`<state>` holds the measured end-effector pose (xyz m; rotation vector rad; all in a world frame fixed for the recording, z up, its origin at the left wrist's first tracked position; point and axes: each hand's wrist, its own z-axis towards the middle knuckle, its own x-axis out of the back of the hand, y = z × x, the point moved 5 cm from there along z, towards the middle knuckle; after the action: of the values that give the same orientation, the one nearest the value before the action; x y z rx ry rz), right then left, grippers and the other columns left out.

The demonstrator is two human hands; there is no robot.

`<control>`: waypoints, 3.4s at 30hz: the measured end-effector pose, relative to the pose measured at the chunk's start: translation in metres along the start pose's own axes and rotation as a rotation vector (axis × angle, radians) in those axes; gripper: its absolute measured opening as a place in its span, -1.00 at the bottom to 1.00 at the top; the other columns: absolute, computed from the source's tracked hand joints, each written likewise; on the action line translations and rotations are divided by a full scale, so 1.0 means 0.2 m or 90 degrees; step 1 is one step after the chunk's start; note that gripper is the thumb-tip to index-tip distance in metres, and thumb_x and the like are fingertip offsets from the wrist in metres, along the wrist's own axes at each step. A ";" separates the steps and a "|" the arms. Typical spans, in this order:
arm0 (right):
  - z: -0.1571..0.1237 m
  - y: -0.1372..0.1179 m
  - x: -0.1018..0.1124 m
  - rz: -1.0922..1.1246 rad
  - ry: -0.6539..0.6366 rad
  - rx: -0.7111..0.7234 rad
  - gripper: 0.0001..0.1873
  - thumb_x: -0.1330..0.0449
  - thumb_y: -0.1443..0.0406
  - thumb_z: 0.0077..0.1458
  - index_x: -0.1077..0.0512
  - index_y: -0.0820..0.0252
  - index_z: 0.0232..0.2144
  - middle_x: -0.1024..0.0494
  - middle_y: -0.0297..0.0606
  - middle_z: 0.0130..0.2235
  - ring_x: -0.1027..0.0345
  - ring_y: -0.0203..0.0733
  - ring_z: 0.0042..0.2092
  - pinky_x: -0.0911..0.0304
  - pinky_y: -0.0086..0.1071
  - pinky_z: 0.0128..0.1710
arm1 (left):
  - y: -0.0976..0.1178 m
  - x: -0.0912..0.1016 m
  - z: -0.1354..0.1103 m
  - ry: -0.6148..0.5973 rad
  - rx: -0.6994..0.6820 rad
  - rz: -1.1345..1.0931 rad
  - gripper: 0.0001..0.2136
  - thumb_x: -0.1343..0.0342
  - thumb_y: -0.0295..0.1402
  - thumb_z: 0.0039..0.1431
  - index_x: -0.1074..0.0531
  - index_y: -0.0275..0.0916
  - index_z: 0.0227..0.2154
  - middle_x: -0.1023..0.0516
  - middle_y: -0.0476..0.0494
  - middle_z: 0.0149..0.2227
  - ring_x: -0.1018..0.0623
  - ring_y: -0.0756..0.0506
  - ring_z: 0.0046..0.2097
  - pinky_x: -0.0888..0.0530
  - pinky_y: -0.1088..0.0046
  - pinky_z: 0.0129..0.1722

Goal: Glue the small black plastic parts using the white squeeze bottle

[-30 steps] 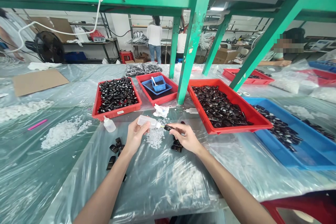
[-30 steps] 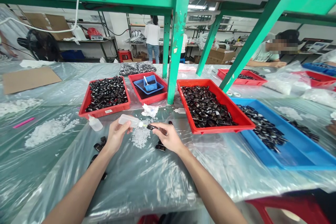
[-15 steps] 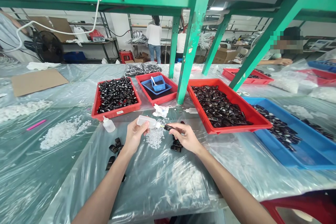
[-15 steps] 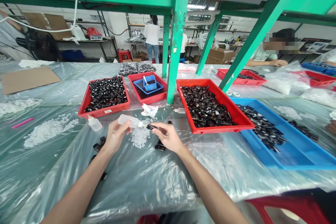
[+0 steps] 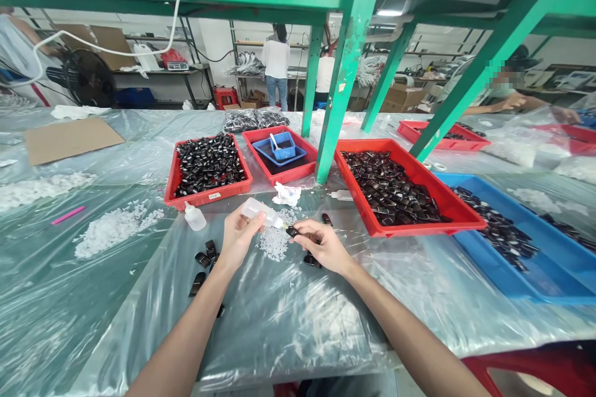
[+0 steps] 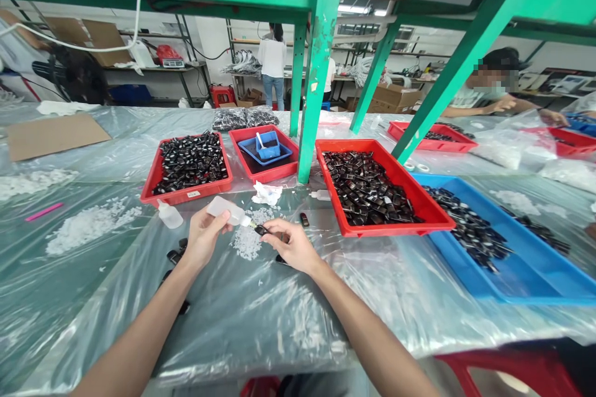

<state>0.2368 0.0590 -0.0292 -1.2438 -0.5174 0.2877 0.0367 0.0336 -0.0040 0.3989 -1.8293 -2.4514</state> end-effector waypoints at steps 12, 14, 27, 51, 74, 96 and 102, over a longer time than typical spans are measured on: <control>-0.03 0.02 -0.13 -0.007 -0.103 -0.055 -0.55 -0.24 -0.11 0.16 -0.35 0.12 -0.24 -0.49 -0.39 -0.50 -0.23 -0.32 -0.54 -0.13 -0.43 -0.53 | 0.05 -0.03 -0.03 -0.012 -0.058 0.079 -0.66 -0.30 -0.04 0.10 -0.54 -0.27 -0.37 -0.52 -0.09 -0.43 -0.42 -0.04 -0.43 -0.37 0.45 -0.42; -0.03 0.01 -0.14 -0.003 -0.112 -0.058 -0.56 -0.24 -0.09 0.16 -0.33 0.14 -0.25 -0.51 -0.39 -0.48 -0.12 -0.37 -0.56 -0.06 -0.44 -0.55 | 0.06 -0.04 -0.03 -0.024 -0.062 0.087 -0.67 -0.30 -0.05 0.11 -0.52 -0.27 -0.39 -0.51 -0.09 -0.44 -0.41 -0.04 -0.44 -0.37 0.45 -0.42; -0.03 0.02 -0.14 -0.023 -0.120 -0.043 -0.57 -0.24 -0.06 0.18 -0.30 0.14 -0.24 -0.46 -0.41 -0.51 -0.06 -0.35 -0.52 -0.01 -0.45 -0.53 | 0.07 -0.03 -0.02 -0.063 -0.102 0.136 -0.72 -0.23 -0.13 0.22 -0.47 -0.27 -0.41 -0.53 -0.05 -0.47 -0.43 0.00 -0.46 -0.36 0.51 -0.46; -0.02 0.00 -0.12 0.051 -0.063 -0.043 -0.62 -0.38 0.05 0.07 -0.33 0.14 -0.32 -0.42 -0.44 -0.45 -0.09 -0.38 -0.52 -0.02 -0.41 -0.49 | 0.05 -0.02 -0.02 0.002 -0.079 0.077 -0.67 -0.27 -0.06 0.15 -0.51 -0.27 -0.39 -0.50 -0.06 -0.46 -0.40 0.00 -0.48 -0.35 0.50 -0.48; -0.08 -0.12 -0.08 -0.362 0.128 0.155 -0.70 -0.24 0.00 0.23 -0.38 0.07 -0.21 -0.57 -0.26 -0.28 -0.35 -0.24 -0.42 -0.27 -0.39 -0.37 | 0.04 0.00 -0.02 0.057 -0.085 0.043 -0.64 -0.26 -0.03 0.15 -0.52 -0.28 -0.41 -0.52 -0.09 -0.47 -0.39 0.01 -0.52 -0.36 0.48 -0.50; -0.11 -0.17 -0.09 -0.435 0.200 0.237 -0.77 -0.22 0.09 0.29 -0.41 0.11 -0.19 -0.62 -0.23 -0.32 -0.39 -0.24 -0.47 -0.31 -0.37 -0.37 | 0.12 -0.03 -0.09 0.099 -0.129 0.045 -0.73 -0.27 -0.08 0.16 -0.55 -0.19 -0.39 -0.52 -0.06 -0.48 -0.42 -0.03 -0.50 -0.41 0.42 -0.51; -0.11 -0.16 -0.09 -0.455 0.203 0.222 -0.76 -0.20 0.07 0.30 -0.41 0.11 -0.20 -0.61 -0.24 -0.33 -0.39 -0.25 -0.47 -0.30 -0.38 -0.39 | 0.11 -0.03 -0.08 0.090 -0.119 0.041 -0.73 -0.28 -0.08 0.16 -0.55 -0.21 -0.40 -0.53 -0.09 -0.45 -0.42 -0.02 -0.49 -0.41 0.44 -0.52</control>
<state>0.2299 0.0227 -0.0079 -0.6866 -0.5712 -0.4057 0.0444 0.0126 0.0137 0.4782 -1.5204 -2.4543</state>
